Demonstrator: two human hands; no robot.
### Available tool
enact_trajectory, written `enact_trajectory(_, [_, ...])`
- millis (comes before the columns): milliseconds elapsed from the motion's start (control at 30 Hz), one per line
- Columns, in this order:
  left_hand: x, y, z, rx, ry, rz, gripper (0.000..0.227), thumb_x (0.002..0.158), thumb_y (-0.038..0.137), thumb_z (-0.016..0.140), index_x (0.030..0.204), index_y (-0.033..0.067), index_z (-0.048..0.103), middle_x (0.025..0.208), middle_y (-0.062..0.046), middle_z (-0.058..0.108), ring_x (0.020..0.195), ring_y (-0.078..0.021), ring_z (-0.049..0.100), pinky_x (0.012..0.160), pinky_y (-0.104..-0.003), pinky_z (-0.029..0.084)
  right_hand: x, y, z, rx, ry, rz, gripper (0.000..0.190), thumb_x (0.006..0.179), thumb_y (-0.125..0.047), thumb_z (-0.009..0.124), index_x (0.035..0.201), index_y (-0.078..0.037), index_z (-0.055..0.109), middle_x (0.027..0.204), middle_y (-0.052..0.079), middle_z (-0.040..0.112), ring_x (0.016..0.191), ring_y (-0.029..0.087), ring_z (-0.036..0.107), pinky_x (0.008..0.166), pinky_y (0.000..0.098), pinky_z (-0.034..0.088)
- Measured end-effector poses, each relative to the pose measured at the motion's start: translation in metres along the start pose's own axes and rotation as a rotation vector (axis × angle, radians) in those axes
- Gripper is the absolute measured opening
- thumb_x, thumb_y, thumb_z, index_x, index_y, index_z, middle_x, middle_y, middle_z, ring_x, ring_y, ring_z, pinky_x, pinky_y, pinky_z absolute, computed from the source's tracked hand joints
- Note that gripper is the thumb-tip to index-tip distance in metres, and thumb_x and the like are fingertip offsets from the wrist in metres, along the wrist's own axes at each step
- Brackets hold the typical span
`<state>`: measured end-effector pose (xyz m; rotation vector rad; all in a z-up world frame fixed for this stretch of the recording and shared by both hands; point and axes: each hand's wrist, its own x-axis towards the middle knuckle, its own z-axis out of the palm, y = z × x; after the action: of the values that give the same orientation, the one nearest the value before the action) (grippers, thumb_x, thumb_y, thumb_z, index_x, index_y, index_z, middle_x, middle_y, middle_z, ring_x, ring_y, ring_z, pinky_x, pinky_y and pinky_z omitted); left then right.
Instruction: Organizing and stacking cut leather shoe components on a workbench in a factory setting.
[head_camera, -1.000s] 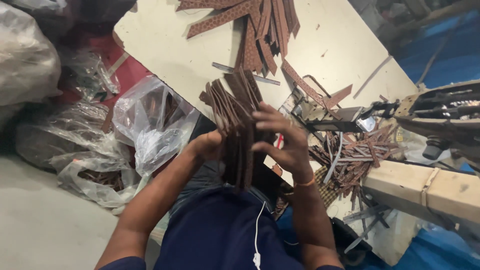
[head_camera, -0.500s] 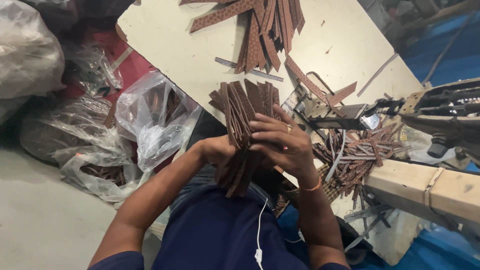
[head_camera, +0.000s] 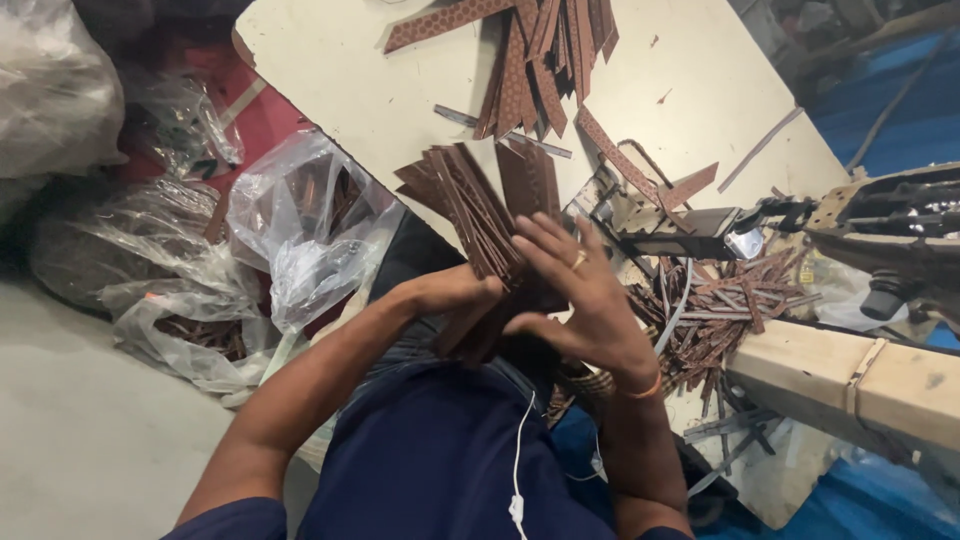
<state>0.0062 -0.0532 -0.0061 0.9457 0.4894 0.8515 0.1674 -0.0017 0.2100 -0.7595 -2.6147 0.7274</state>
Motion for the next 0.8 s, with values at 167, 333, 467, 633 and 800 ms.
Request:
enact_trajectory(167, [-0.006,-0.024,0.001,0.08,-0.149,0.046,0.096,0.095,0.064,0.065,0.159,-0.0011,0.039,0.162,-0.016,0.042,0.153,-0.0272,0.038,0.123,-0.041,0.036,-0.011,0.014,0.027,0.099,0.004,-0.082,0.03,0.084,-0.013,0.082,0.113,-0.01,0.078,0.125,0.005,0.074,0.135,0.027,0.059,0.123,0.0533,0.036])
enact_trajectory(333, [-0.012,-0.027,0.016,-0.123,-0.127,0.008,0.078,0.086,0.034,0.085,0.145,-0.0039,0.052,0.142,-0.017,0.057,0.132,-0.0225,0.052,0.111,-0.038,0.045,-0.029,0.019,0.046,0.278,0.152,0.031,0.012,0.087,-0.004,0.077,0.098,-0.01,0.077,0.111,0.004,0.078,0.125,0.026,0.071,0.122,0.0509,0.046])
enact_trajectory(467, [-0.013,0.01,0.038,0.127,0.012,-0.089,0.044,0.089,0.019,0.083,0.123,-0.0031,0.069,0.114,-0.016,0.074,0.107,-0.0211,0.067,0.095,-0.039,0.057,-0.039,0.022,0.058,0.468,0.254,0.124,0.007,0.092,0.0,0.069,0.094,-0.006,0.072,0.102,0.006,0.078,0.117,0.03,0.074,0.117,0.0498,0.049])
enact_trajectory(633, [-0.017,0.028,0.036,0.044,-0.047,-0.092,0.049,0.087,0.018,0.079,0.131,0.0018,0.065,0.124,-0.012,0.072,0.118,-0.0219,0.066,0.107,-0.037,0.052,-0.08,0.052,0.041,1.224,0.574,0.263,0.016,0.113,-0.009,0.057,0.101,-0.007,0.067,0.091,0.002,0.072,0.092,0.022,0.071,0.095,0.0429,0.053])
enact_trajectory(800, [-0.023,0.006,0.023,0.023,-0.072,-0.051,0.057,0.089,0.015,0.078,0.14,0.0003,0.058,0.136,-0.014,0.067,0.129,-0.0248,0.06,0.114,-0.04,0.047,-0.147,0.115,-0.023,1.646,0.621,0.01,0.028,0.121,-0.018,0.045,0.101,-0.007,0.061,0.096,0.004,0.066,0.083,0.015,0.068,0.075,0.0337,0.052])
